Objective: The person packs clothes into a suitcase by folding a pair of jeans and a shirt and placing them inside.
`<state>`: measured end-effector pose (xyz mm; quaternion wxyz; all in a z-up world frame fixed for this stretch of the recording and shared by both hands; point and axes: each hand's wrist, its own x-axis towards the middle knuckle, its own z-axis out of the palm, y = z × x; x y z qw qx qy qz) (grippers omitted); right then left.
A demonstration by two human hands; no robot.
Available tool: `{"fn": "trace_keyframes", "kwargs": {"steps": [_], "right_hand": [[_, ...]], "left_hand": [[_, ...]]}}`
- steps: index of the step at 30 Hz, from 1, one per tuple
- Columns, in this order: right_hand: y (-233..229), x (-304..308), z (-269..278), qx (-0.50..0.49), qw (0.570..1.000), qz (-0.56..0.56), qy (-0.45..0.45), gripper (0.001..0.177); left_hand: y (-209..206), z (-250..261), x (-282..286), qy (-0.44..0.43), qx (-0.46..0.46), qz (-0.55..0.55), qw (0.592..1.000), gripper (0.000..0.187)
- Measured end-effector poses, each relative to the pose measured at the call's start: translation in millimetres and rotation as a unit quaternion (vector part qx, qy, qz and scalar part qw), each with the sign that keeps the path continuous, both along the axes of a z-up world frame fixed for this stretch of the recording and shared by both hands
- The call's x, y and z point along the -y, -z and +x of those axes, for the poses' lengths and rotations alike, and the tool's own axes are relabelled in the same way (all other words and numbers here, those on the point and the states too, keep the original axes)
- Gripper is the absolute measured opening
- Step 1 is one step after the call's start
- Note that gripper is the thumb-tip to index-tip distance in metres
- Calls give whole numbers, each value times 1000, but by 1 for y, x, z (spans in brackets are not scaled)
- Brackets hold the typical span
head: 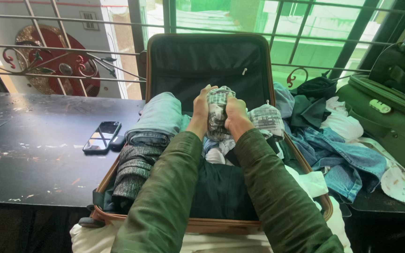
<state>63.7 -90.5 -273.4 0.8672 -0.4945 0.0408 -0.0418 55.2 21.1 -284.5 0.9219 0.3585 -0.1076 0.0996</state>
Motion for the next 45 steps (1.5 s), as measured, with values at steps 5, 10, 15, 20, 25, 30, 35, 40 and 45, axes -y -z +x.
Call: {"fn": "trace_keyframes", "kwargs": {"steps": [5,10,15,20,25,30,35,40,45], "right_hand": [[5,-11,-43,157,960,-208,100,27],[-24,-6,-102,201,705,-650,201,46],[-34,21,-107,236,576,-740,254,90],[-31,27,-99,254,566,-739,263,101],[-30,9,-99,263,528,-767,253,115],[-18,-7,-109,348,551,-741,162,68],[-12,-13,-110,273,649,-703,99,49],[-6,-7,-91,336,688,-636,97,55],[-13,4,-87,153,821,-549,33,46]], "left_hand": [[20,4,-14,-10,35,11,999,37],[19,-1,-15,-107,55,122,985,28],[-3,-28,-12,-268,-74,288,916,41],[-6,-33,-20,-361,-175,424,812,52],[3,-18,-25,-352,-190,476,783,56],[19,1,-28,-325,-179,435,821,55],[36,29,-33,-250,-60,221,941,49],[16,-7,-30,-134,9,113,984,62],[-3,-26,-17,-133,99,176,970,72]]}}
